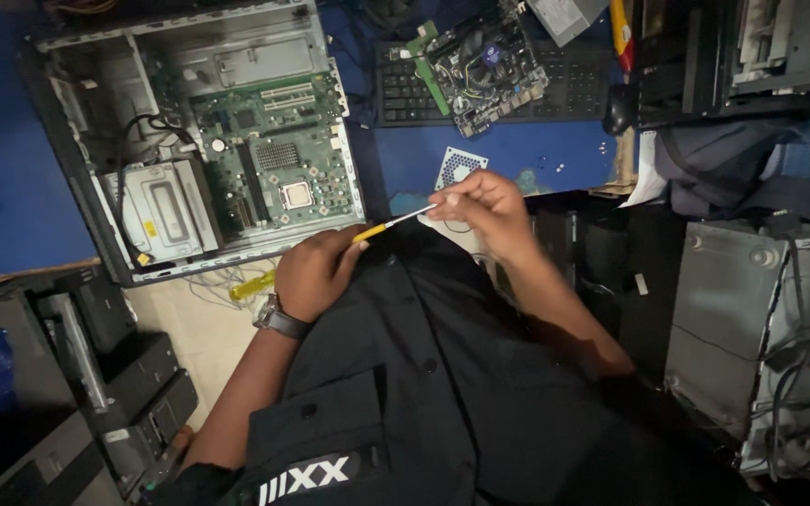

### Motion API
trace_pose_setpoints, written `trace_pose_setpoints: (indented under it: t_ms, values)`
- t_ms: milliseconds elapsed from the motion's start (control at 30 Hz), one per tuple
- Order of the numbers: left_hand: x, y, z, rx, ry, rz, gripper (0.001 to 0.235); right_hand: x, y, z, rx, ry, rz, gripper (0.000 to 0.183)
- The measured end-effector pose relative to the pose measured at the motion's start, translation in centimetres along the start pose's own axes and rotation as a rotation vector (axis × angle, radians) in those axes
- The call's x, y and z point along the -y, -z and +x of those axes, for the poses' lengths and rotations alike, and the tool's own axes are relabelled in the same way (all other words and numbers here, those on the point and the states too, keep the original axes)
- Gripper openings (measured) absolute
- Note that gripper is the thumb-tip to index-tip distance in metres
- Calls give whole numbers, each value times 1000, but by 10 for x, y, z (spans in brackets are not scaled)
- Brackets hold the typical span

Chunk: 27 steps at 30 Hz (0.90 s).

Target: The person uses a yellow screwdriver to remove screws from a power supply unit and then from a motherboard inside a computer case. The person places the removed screws on the table and continues to unscrew components within the case.

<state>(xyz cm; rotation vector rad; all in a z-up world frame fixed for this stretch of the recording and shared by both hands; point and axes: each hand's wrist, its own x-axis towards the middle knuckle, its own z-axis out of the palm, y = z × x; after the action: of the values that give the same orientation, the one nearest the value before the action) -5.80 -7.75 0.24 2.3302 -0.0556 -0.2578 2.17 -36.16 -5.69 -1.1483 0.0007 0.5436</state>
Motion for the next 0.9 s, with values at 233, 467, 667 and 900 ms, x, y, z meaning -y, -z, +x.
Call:
trace_pose_setpoints:
  t_ms: [233,467,667,900]
  values:
    - [6,0,-2,2,-7,18,27,4,-18,-1,25,2,-32,3]
    - [8,0,-3,43,33,-3,29,4,-20,-3,56,30,-91,7]
    - [11,0,-4,57,-14,38,28,3,-15,-10,100,29,-146,7]
    - [10,-6,-2,125,10,-41,28,1,-9,-17,145,81,-168,12]
